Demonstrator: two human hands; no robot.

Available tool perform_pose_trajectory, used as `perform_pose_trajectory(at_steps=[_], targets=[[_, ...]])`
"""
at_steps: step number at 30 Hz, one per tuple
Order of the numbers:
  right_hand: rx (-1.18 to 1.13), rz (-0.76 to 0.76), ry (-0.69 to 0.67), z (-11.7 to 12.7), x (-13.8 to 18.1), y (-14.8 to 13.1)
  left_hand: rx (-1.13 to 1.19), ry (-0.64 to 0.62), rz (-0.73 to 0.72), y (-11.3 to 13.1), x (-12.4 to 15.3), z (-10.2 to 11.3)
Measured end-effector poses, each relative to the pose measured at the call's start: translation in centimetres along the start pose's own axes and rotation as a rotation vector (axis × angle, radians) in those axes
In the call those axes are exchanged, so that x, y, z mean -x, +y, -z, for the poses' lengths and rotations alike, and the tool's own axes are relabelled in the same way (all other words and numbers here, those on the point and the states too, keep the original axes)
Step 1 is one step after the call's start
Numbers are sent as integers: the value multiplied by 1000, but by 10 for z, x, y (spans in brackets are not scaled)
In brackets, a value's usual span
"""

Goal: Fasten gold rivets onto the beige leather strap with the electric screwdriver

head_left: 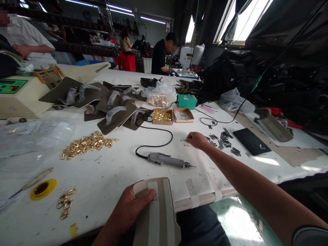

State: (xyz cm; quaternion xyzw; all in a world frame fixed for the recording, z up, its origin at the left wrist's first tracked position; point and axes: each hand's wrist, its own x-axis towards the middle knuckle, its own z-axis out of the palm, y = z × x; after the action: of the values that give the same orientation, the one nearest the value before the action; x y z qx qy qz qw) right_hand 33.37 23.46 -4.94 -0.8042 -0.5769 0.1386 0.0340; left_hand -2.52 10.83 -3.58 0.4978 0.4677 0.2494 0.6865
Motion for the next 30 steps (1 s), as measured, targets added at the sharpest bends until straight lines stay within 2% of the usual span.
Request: perform_pose_trajectory(at_steps=[5,9,12,16,21,25,30], targets=[[9,27,38,0,4,-2,17,28,-7,0,1,-2],[-21,52,54,7,4,9,-1,40,-34,2,2,-4],[-52,59,99,24,8,31,-11,42,-42,3,2,-4],[-79,52,98,42,24,76,-13,57,-40,0,1,-4],[-64,34,42,34,46,115,-30,63,-36,-3,0,-3],[-42,11,22,20,53,118,-28,70,-50,-3,0,-5],[38,-11,3,19,48,110,-34,95,-57,0,2,-8]])
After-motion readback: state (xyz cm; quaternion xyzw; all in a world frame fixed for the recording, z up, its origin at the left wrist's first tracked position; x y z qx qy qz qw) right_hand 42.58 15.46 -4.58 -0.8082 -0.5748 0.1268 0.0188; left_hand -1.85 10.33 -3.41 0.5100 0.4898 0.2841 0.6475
